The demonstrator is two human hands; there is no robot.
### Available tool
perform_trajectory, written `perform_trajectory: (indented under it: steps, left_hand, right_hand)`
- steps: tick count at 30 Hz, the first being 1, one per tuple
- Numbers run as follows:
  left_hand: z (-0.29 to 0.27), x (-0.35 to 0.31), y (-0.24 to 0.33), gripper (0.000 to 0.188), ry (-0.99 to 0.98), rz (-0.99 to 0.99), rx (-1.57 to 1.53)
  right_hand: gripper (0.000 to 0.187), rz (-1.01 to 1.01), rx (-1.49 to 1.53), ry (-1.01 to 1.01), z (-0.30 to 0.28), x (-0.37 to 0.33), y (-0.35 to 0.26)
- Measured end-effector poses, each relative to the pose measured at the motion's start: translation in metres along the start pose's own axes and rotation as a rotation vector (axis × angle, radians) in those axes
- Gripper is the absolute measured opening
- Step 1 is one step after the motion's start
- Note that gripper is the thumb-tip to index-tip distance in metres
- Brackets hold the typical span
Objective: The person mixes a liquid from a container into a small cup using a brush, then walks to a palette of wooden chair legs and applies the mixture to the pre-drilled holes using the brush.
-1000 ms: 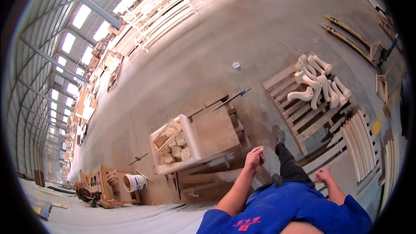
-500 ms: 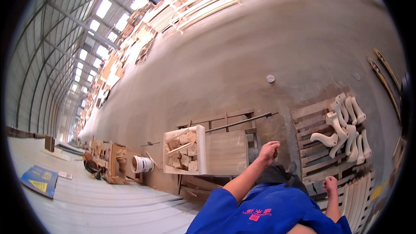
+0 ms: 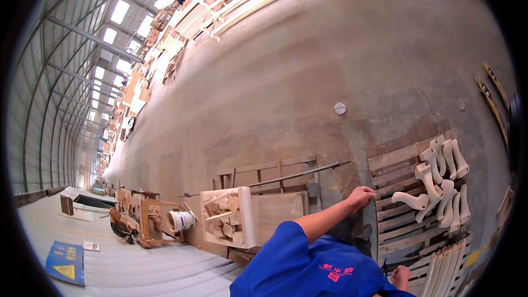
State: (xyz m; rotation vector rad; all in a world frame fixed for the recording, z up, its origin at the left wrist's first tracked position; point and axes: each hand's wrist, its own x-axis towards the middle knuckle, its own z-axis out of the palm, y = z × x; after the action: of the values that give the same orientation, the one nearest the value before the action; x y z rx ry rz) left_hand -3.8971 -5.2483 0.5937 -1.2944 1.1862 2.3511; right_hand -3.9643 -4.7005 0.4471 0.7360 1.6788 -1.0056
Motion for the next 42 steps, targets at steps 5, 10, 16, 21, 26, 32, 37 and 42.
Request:
perform_trajectory:
  steps: [5,10,16,21,26,32,37,42]
  left_hand:
    - [0.007,0.084,0.073,0.005,-0.068,0.056,0.121]
    - [-0.037,0.114,0.097,0.011,-0.022,-0.106,0.243]
    - [-0.004,0.252,0.031,0.040,-0.033,-0.119,0.890]
    - [0.038,0.381,-0.008,0.070,-0.207,0.178,1.684]
    - [0.148,0.516,-0.055,0.096,-0.357,0.526,1.947]
    - [0.269,0.613,-0.122,0.103,-0.654,0.911,2.087]
    - [0.282,0.655,-0.152,0.065,-0.772,0.960,2.003]
    - [0.239,0.627,-0.134,0.067,-1.071,0.837,1.766]
  right_hand:
    - [0.027,-0.202,-0.154,-0.065,0.095,-0.023,-0.049]
    - [0.017,-0.275,-0.046,-0.142,0.195,-0.083,-0.209]
    - [0.026,-0.184,0.130,-0.101,0.211,0.010,-0.187]
    - [0.036,-0.054,-0.003,0.007,0.206,0.170,-0.124]
    - [0.099,-0.120,-0.011,0.167,0.196,0.318,-0.129]
    - [0.067,-0.315,0.750,0.244,0.214,0.423,-0.174]
    - [0.049,-0.215,1.079,0.367,0.231,0.441,-0.190]
    - [0.041,-0.161,1.131,0.386,0.220,0.415,-0.152]
